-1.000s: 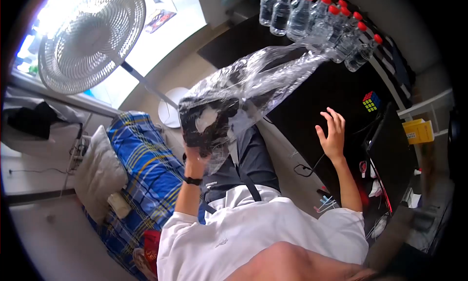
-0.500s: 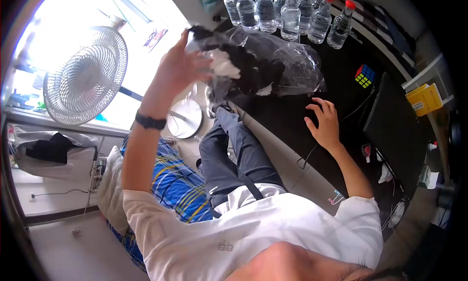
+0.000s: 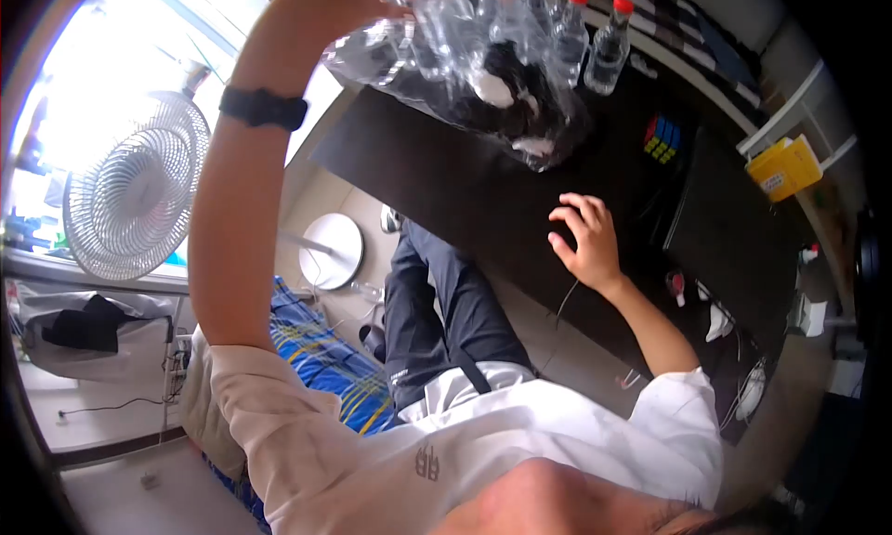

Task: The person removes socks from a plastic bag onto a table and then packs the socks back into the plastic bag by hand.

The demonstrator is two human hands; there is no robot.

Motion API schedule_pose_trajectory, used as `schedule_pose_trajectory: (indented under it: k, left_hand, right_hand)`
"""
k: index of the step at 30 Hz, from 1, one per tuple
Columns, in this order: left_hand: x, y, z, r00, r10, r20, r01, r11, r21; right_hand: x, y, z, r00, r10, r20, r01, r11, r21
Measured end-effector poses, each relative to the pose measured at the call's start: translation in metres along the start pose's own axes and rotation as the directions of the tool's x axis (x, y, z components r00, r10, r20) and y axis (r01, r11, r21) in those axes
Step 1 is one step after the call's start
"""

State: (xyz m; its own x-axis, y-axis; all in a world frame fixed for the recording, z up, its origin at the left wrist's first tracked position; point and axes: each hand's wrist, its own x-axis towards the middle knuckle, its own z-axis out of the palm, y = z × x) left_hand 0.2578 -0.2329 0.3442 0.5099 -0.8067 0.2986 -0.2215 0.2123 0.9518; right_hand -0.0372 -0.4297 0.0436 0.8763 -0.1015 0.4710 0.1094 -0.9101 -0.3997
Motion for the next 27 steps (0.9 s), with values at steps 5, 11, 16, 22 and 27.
schedule_pose_trajectory:
  k: [5,11,16,22,27]
  left_hand:
    - [0.074,0.012,0.001,0.941,0.05,0.334,0.093,0.913,-0.397]
    - [0.007,0.084,0.027,0.976,0.194,-0.103,-0.158,0.946,0.283]
    - [-0.061,0.094,-0.022,0.879,0.39,-0.275,-0.288,0.893,0.347]
    - [-0.274,0.042,-0.079,0.917,0.227,-0.328,-0.373,0.193,-0.908]
    - [-0.464,-0.131,-0.038,0.662,0.159,-0.732,-0.704,0.467,-0.535]
  right_hand:
    - [0.003,0.0,-0.001,1.0,-0.014,0.013,0.014,1.0,-0.002]
    - [0.001,0.004,0.0,1.0,-0.007,0.023,0.007,1.0,0.007]
    - [0.0,0.004,-0.002,1.0,0.009,0.019,-0.01,1.0,0.014]
    - [0.001,0.0,-0.004,1.0,0.012,0.028,-0.012,1.0,0.002]
    - [0.004,-0.004,-0.002,0.999,0.021,0.023,-0.021,1.0,-0.005]
